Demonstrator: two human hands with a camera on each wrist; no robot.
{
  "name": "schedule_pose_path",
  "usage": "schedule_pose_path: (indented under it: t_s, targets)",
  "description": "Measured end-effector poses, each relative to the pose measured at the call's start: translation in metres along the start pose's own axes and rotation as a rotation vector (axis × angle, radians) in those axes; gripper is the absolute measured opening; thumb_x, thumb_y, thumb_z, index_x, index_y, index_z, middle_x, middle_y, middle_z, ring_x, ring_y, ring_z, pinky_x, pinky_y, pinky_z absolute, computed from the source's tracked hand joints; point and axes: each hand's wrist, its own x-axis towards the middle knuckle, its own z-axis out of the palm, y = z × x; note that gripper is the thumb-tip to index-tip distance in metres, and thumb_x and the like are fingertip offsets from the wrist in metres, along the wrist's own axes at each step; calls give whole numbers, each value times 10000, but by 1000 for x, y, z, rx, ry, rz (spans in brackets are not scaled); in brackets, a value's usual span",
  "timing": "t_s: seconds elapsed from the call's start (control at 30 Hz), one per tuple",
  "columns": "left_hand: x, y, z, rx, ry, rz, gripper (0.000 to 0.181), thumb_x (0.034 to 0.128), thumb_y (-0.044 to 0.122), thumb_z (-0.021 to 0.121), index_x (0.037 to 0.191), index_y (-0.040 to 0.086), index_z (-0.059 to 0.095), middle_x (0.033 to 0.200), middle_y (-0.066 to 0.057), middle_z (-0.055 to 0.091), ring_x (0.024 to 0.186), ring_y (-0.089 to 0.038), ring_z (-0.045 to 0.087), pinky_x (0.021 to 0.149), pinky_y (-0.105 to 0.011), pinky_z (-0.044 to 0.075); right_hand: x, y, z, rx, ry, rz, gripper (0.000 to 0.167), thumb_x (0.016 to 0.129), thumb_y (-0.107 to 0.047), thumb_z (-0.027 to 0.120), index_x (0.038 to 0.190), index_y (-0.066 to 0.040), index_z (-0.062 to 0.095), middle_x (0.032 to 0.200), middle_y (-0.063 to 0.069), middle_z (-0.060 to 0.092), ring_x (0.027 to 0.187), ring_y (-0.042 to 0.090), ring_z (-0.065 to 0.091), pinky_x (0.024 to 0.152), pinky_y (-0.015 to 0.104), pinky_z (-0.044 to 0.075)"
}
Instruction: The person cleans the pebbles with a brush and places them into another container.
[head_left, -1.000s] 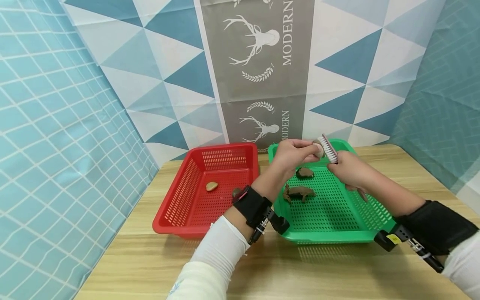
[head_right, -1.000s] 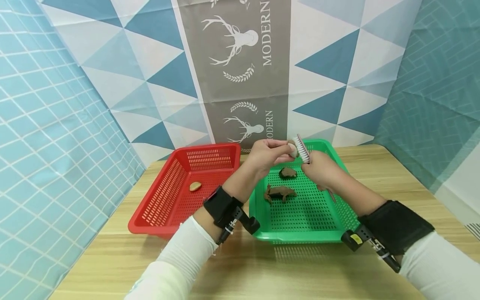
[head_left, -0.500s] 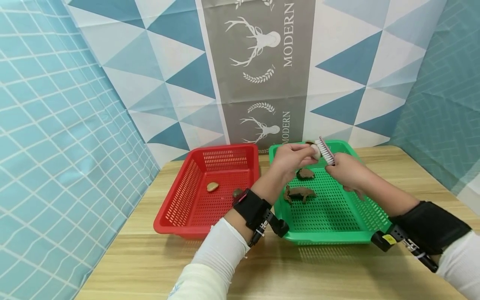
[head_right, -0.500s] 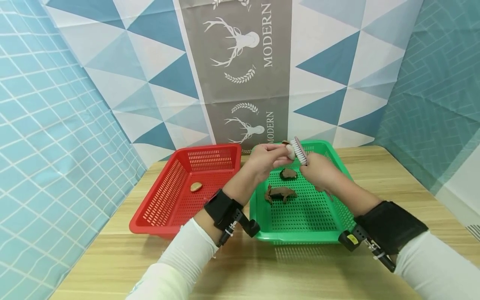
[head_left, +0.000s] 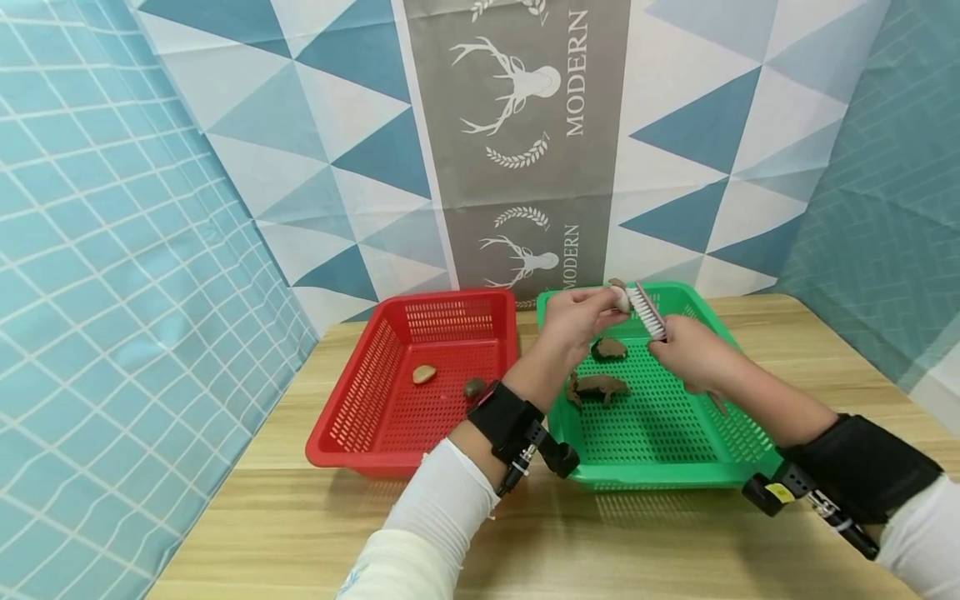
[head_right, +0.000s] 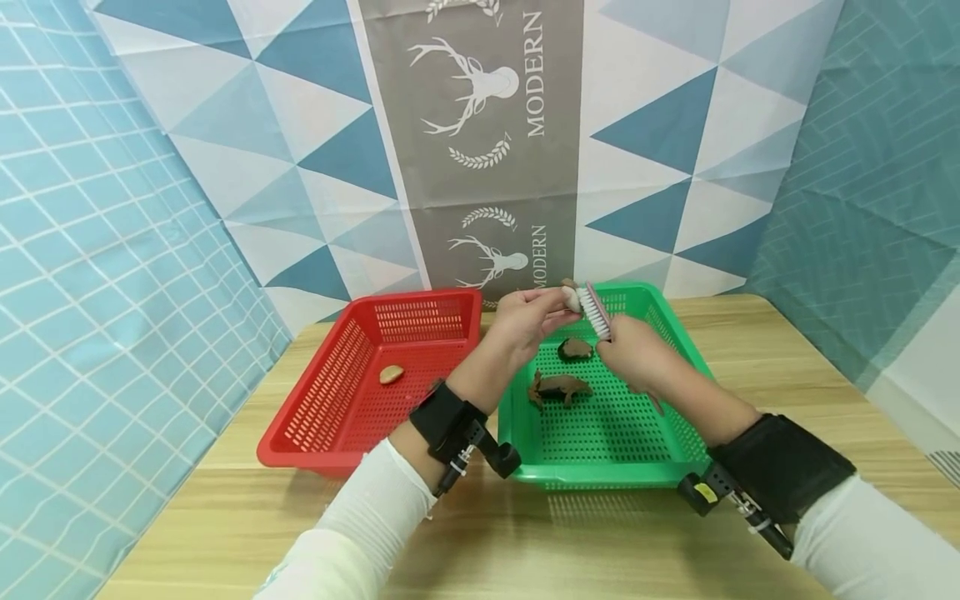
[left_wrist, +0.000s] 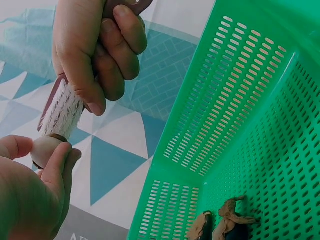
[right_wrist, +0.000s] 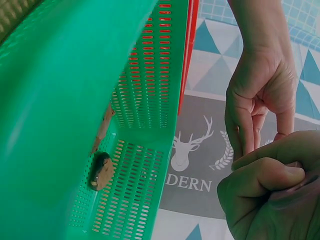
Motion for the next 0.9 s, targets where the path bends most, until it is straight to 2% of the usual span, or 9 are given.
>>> schedule_pose_path:
  t_s: [0.17,0.33,0.57,0.73,0.9]
  targets:
    - [-1,-2,0,2,-25,-41,115,868,-33,676,974,-25,719,1056,-96,658,926,-246,706,808,-301,564,3,4,0,-11,28,-8,426,998,-58,330,1332,201,277,639,38,378,421,88,321,386,256,349]
    - [-3,0,1,17,-59,-68,143,892,-62,620,1015,-45,690,1102,-132,633,984,-288,688,816,-307,563,8,5,-1,-68,54,-38,367,986,-38,327,1267,198,338,635,48,387,418,95,327,392,275,358]
    - [-6,0,-1,72,-112,-93,263,908,-63,567,1156,-63,655,1156,-150,642,1036,-308,670,865,-332,546,13,5,0,-110,64,-53,255,980,-32,329,1144,138,425,618,46,388,418,115,346,401,286,364]
    - [-7,-2,-1,121,-155,-105,289,933,-37,559,1211,-76,630,1113,-148,670,1069,-340,651,912,-375,524,14,6,0,-124,69,-58,263,977,-19,343,1149,158,435,625,47,395,426,117,354,404,290,375]
    - [-7,-3,-2,129,-177,-123,291,939,-40,553,1220,-86,618,1061,-172,678,1102,-385,617,900,-374,529,15,7,-2,-133,65,-54,251,986,-27,337,1115,155,452,625,47,405,416,105,353,398,281,377]
